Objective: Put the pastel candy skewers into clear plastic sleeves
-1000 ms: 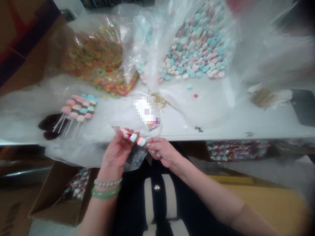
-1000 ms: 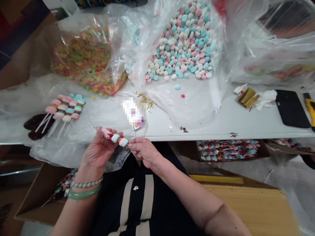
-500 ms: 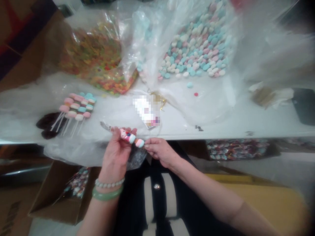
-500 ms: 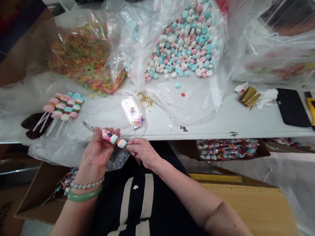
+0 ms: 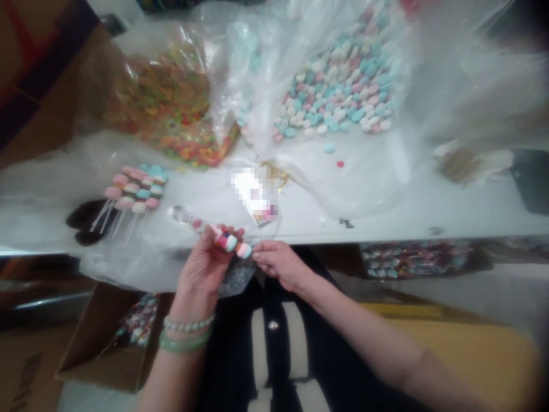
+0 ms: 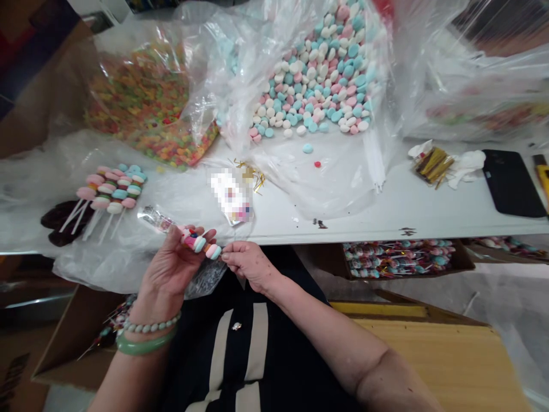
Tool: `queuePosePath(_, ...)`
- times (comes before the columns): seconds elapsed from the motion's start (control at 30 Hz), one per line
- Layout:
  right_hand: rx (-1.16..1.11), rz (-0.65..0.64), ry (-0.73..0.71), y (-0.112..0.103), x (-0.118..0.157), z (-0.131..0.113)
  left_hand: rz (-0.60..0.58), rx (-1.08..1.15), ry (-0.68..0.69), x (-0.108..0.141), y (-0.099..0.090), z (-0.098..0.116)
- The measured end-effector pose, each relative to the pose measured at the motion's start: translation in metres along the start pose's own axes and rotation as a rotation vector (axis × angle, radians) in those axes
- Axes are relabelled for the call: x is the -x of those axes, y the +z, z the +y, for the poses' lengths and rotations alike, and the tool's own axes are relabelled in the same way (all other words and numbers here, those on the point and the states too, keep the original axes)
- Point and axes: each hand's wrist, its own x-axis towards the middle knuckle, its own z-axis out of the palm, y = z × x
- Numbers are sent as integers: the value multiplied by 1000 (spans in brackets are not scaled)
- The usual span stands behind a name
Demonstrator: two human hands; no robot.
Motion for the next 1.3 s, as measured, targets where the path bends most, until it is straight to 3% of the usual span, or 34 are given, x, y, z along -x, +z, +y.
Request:
queuePosePath(0.17, 6, 1, -19, -1, 0, 1, 33, -40, 65, 1, 6, -10)
queuePosePath(0.37, 16, -10, -20, 0, 1, -2, 115, 36, -15, -3, 11, -8)
queuePosePath(0.67, 9, -40, -13, 1, 1, -3, 77, 224, -57, -2, 16, -1)
queuePosePath(0.8, -2, -51, -21, -2, 1, -2, 26, 137, -75, -3, 16, -4)
queuePosePath(1.03, -33, -99, 24, -8, 0, 2, -78, -46, 12, -4, 10, -18)
queuePosePath(1.17, 77, -101, -87, -3, 5, 2, -6, -30, -27, -3, 12, -16)
queuePosePath(1.3, 222, -87, -184, 1, 8, 2, 60, 43, 23, -2, 15, -13)
